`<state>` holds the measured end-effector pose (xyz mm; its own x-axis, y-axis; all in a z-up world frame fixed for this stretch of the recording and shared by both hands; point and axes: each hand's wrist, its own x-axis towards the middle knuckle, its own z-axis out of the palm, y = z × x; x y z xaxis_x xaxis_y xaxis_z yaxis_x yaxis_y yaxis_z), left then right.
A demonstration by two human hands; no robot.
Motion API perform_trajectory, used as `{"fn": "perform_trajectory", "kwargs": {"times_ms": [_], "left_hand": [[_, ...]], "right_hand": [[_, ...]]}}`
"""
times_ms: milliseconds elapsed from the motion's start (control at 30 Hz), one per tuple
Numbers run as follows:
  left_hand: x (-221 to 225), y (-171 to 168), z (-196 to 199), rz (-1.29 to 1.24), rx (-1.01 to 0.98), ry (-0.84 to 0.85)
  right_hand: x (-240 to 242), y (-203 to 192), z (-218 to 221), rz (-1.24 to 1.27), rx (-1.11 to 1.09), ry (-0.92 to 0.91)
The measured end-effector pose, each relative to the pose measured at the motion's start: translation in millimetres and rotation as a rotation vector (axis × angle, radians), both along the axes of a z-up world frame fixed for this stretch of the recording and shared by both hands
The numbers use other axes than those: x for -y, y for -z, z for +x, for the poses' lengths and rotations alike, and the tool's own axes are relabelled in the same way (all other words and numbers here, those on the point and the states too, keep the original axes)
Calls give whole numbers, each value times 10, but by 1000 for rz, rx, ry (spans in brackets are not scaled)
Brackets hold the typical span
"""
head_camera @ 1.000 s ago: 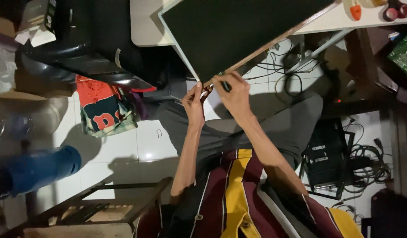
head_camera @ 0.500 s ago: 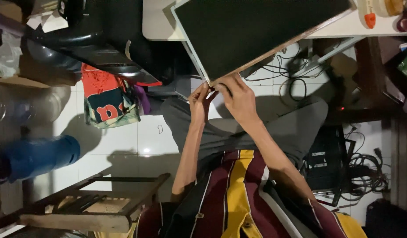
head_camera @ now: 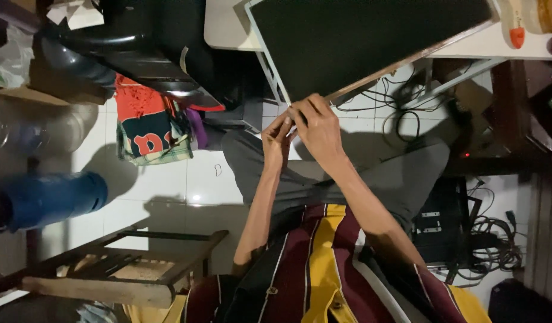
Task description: Sanding the edges of a monitor frame to smooth the surface during a repair or assembly process.
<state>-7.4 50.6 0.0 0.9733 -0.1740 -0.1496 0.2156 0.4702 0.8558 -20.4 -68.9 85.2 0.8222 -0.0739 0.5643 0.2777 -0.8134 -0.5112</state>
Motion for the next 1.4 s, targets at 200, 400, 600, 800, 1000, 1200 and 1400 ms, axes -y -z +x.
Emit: {"fn": "perform_trajectory", "kwargs": {"times_ms": [200, 400, 600, 800, 1000, 1200, 1400], "left_hand": [[21, 21, 32, -16, 7, -16], [-12, 538, 114, 50, -13, -46], [12, 391, 131, -18, -8, -61], [1, 13, 70, -10, -35, -72], [-36, 333, 129, 31, 17, -60], [-14, 349, 114, 56, 6, -94], [-8, 296, 107, 40, 11, -74]], "right_hand": [[58, 4, -5, -87, 29, 29], [-57, 46, 190, -96, 105, 22], [-7, 8, 92, -56, 111, 12], [1, 61, -57, -85, 94, 45], [-18, 20, 45, -64, 99, 6], [-34, 174, 133, -10, 94, 21], [4, 143, 25, -7, 65, 38]]}}
